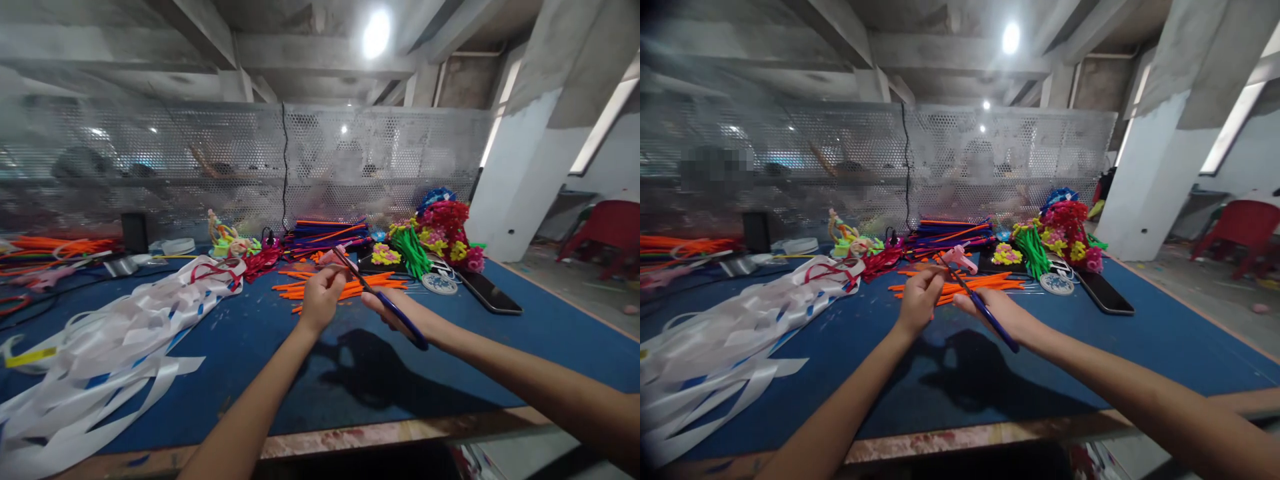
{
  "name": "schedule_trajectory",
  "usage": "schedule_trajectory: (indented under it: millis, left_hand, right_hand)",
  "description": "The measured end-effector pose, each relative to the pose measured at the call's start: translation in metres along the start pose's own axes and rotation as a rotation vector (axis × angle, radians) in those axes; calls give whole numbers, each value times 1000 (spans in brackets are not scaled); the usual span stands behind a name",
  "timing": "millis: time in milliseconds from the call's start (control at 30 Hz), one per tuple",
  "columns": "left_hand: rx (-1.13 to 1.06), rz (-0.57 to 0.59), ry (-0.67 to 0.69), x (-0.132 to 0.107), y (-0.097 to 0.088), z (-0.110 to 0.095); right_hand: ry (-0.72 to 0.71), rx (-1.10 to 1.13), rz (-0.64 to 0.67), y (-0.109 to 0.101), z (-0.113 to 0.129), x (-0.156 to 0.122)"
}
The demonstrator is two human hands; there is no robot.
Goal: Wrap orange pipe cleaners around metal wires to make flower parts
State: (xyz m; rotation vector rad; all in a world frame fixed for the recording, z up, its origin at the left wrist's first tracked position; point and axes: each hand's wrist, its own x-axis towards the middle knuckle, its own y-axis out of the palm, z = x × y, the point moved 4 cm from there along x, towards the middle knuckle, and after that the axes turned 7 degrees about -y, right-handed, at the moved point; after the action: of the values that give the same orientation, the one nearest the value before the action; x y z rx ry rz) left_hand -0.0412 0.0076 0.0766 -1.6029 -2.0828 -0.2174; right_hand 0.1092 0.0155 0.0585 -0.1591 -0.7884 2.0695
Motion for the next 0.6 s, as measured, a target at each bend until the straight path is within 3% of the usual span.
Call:
schedule_trajectory:
  millis: [167, 233, 433, 600]
  left_hand:
    - [420, 191, 221, -15, 17, -8]
    - [545, 277, 323, -21, 25, -10]
    - [813, 459, 587, -38, 46, -4]
    - [922, 557, 651, -44, 56, 2]
  right_hand:
    - [368, 513, 116, 15, -9, -41]
    - [481, 623, 181, 19, -10, -57]
    - [722, 599, 188, 19, -27, -90]
    - [798, 626, 166, 23, -44, -102]
